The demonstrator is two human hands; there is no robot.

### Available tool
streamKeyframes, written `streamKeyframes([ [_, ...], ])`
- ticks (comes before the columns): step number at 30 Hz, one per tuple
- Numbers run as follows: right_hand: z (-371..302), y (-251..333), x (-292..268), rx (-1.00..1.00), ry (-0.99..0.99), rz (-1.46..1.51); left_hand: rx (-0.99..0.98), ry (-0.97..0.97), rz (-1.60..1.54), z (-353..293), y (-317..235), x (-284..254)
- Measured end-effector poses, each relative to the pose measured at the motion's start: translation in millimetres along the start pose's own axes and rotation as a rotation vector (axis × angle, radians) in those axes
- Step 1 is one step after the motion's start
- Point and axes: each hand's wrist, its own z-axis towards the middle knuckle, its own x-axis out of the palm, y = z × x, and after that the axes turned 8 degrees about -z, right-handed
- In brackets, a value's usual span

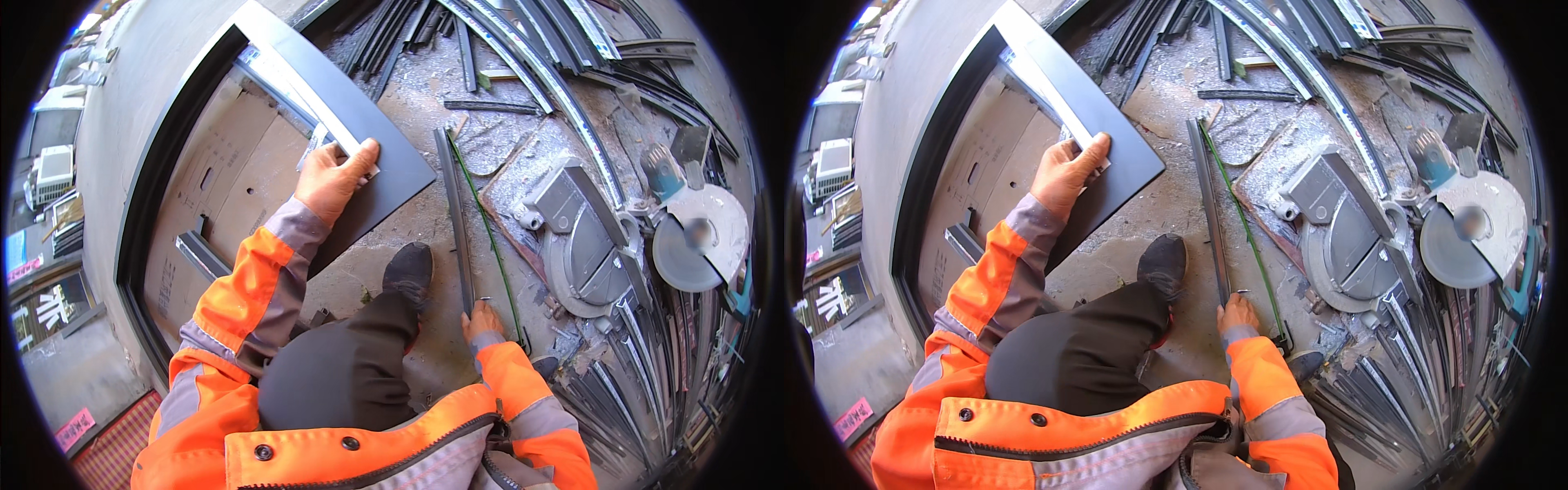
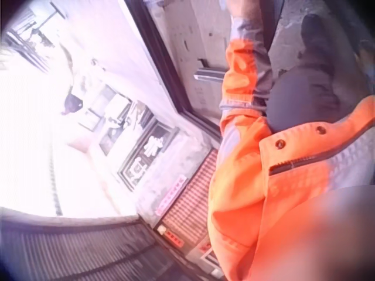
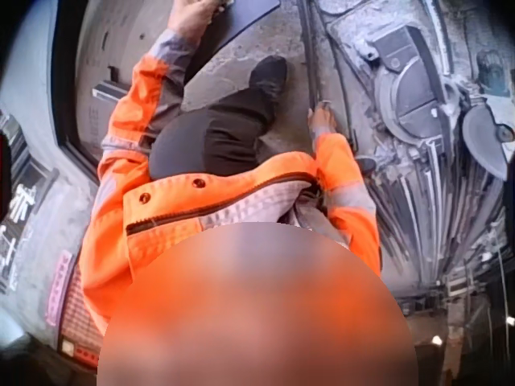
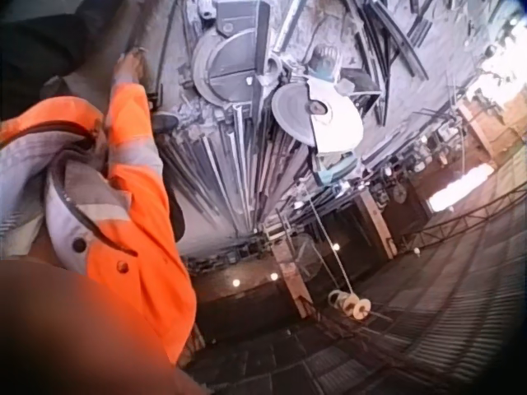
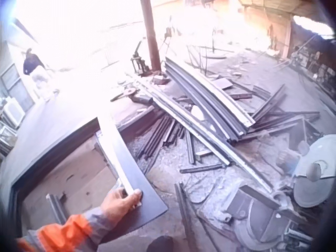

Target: The person measures and marks metal profiles with a tape measure and marker, then cuts them to length using a miter saw. The cut pieces are placed into a window frame assembly on the floor.

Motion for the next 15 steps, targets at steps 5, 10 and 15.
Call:
streamKeyframes([
  [5, 3, -7, 7, -0.063, -0.039, 0.016, 0.006, -0.044, 0.096, 4, 0, 1],
  [10, -15, -15, -5, -0.059, 0.009, 0.180, 0.060, -0.083, -0.001, 7, 4, 7],
  [15, -46, 2, -29, -0.097, -0.065, 0.271, 0.240, -0.207, 0.707, 8, 14, -10],
])
